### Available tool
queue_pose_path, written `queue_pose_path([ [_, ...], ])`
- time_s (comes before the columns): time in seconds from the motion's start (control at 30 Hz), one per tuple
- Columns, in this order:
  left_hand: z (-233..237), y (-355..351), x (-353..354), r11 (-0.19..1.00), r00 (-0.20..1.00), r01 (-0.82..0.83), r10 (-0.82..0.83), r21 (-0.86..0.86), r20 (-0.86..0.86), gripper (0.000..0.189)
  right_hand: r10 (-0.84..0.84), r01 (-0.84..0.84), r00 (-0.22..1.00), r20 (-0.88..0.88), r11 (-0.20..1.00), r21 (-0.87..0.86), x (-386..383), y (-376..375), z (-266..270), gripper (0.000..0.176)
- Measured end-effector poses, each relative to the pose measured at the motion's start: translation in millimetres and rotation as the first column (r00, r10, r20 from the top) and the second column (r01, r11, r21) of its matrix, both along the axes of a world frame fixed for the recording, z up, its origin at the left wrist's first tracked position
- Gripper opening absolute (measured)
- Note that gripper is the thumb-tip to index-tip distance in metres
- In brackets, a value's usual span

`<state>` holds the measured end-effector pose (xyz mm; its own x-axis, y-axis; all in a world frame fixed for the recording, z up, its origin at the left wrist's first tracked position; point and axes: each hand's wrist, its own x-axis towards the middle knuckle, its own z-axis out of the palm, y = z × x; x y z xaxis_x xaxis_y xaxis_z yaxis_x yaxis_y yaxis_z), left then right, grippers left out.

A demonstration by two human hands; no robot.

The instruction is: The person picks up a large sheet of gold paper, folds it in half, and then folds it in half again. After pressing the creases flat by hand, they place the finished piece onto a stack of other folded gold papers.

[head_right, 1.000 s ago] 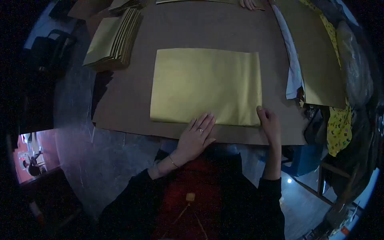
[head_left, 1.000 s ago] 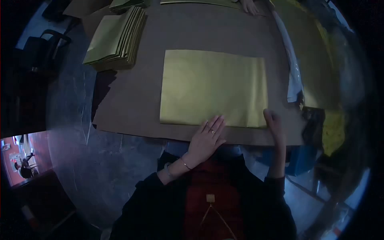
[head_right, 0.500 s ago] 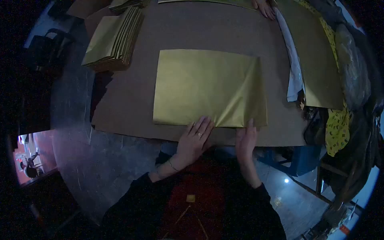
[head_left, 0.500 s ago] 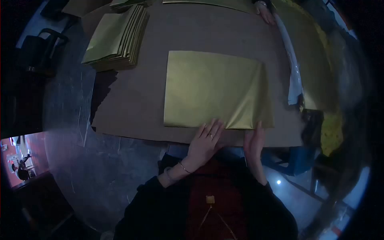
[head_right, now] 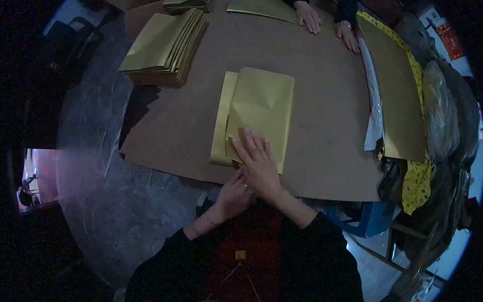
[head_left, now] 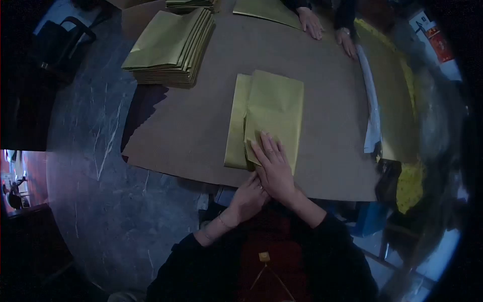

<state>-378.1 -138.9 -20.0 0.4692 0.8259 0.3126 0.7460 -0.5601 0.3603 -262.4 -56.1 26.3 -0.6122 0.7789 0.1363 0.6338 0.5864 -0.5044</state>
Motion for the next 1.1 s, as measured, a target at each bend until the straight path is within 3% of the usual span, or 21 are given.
queue_pose_path([
  [0.07, 5.7, -10.7, -29.5, 0.985, 0.977, -0.171, 0.17, -0.004, 0.127, 0.035, 0.019, -0.023, 0.993, 0.117, 0.999, 0.039, -2.5, 0.0, -7.4, 0.056],
  [0.1, 11.1, -11.1, -39.3, 0.985, 0.977, -0.173, 0.173, -0.004, 0.125, 0.035, 0.021, -0.026, 0.993, 0.115, 0.999, 0.039, -4.3, 0.4, -8.4, 0.056],
  [0.17, 19.6, -13.5, -53.1, 0.906, 0.907, -0.42, 0.421, -0.052, 0.008, 0.037, 0.073, -0.078, 0.981, 0.179, 0.997, 0.02, -6.1, -2.3, -10.8, 0.057],
  [0.3, 3.1, -10.4, -56.1, 0.898, 0.897, -0.439, 0.438, -0.012, -0.059, 0.042, 0.117, -0.134, 0.98, 0.161, 0.987, 0.094, -10.8, -7.4, -22.5, 0.057],
  [0.53, 6.8, -12.9, -57.9, 0.902, 0.904, -0.428, 0.425, -0.056, -0.054, 0.044, 0.062, -0.07, 0.972, 0.228, 0.997, 0.029, -16.4, -3.1, -15.8, 0.054],
  [0.6, 6.9, -15.4, -55.9, 0.857, 0.861, -0.506, 0.509, -0.097, 0.011, 0.046, 0.074, -0.076, 0.967, 0.244, 0.997, -0.001, -17.0, -1.9, -16.3, 0.054],
  [0.8, 0.4, -18.2, -57.0, 0.862, 0.863, -0.503, 0.505, -0.059, 0.019, 0.049, 0.158, -0.172, 0.951, 0.265, 0.985, 0.028, -19.3, 2.4, -14.1, 0.051],
  [0.83, 0.7, -18.4, -57.3, 0.862, 0.863, -0.503, 0.505, -0.059, 0.017, 0.049, 0.14, -0.177, 0.94, 0.312, 0.98, 0.091, -19.1, 2.1, -20.2, 0.062],
  [1.1, 2.5, -17.4, -58.9, 0.864, 0.867, -0.498, 0.499, -0.066, -0.012, 0.048, 0.166, -0.207, 0.919, 0.358, 0.975, 0.077, -22.1, 5.6, -17.7, 0.063],
])
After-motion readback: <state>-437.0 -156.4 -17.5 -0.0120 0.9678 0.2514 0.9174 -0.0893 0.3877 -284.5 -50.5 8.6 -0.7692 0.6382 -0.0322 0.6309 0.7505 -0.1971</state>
